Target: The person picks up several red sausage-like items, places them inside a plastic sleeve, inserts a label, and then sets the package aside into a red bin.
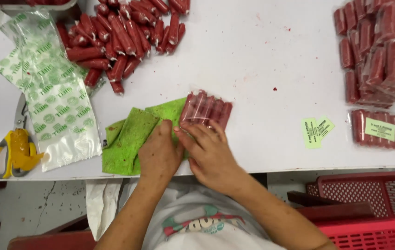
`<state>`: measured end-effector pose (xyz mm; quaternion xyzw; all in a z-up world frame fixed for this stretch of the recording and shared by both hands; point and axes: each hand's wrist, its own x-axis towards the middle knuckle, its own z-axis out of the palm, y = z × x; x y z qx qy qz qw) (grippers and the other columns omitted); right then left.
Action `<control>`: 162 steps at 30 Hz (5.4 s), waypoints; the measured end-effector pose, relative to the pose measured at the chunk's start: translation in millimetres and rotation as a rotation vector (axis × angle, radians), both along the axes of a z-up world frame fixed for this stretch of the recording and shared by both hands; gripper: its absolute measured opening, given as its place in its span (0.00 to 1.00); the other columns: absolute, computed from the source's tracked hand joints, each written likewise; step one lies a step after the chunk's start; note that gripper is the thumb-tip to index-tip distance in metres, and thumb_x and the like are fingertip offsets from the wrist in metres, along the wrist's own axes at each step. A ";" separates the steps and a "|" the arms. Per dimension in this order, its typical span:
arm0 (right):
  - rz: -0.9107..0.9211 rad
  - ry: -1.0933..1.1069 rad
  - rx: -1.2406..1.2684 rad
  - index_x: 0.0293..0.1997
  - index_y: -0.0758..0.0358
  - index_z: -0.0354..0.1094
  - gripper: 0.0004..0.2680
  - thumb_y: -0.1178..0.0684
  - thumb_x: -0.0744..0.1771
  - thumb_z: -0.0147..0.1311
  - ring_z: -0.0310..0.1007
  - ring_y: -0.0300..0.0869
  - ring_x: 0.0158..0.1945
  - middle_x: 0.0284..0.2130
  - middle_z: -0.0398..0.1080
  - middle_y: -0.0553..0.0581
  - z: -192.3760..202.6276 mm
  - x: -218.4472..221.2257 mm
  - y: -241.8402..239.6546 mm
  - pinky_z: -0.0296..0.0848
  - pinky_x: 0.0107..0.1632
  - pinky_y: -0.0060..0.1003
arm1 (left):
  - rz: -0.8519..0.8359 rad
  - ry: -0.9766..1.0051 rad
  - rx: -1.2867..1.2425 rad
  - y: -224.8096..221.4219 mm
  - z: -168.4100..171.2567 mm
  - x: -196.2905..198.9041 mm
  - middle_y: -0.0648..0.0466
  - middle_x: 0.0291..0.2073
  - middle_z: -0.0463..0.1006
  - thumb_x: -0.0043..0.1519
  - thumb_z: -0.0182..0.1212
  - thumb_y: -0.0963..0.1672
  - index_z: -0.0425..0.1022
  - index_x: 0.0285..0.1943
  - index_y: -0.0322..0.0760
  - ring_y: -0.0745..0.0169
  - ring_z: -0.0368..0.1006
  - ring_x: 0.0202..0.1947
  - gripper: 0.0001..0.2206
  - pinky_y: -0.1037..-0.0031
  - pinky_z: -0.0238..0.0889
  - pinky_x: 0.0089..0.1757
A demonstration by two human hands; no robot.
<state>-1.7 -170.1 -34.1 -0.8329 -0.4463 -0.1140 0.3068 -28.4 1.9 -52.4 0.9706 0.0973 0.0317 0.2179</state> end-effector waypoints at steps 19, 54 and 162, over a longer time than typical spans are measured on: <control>-0.393 -0.035 0.004 0.59 0.59 0.64 0.16 0.58 0.65 0.48 0.68 0.53 0.53 0.50 0.65 0.61 -42.2 -10.4 -13.7 0.67 0.53 0.45 | -0.258 -0.236 0.196 10.9 -17.5 -30.7 0.50 0.37 0.73 0.57 0.58 0.45 0.67 0.50 0.42 0.46 0.73 0.34 0.13 0.58 0.69 0.34; -0.158 0.179 -0.225 0.77 0.59 0.37 0.35 0.29 0.67 0.48 0.38 0.55 0.79 0.75 0.43 0.61 -21.6 35.3 -48.5 0.30 0.75 0.61 | 0.197 -0.097 -1.114 16.6 51.2 -9.3 0.58 0.27 0.76 0.50 0.68 0.34 0.52 0.79 0.42 0.73 0.65 0.26 0.44 0.83 0.61 0.34; 0.084 0.701 0.543 0.33 0.56 0.69 0.03 0.53 0.65 0.59 0.67 0.41 0.42 0.32 0.67 0.51 61.3 61.5 -52.6 0.67 0.52 0.35 | -0.545 -0.358 -0.802 37.0 95.8 -7.1 0.43 0.78 0.42 0.47 0.63 0.62 0.45 0.77 0.43 0.48 0.65 0.69 0.51 0.60 0.76 0.59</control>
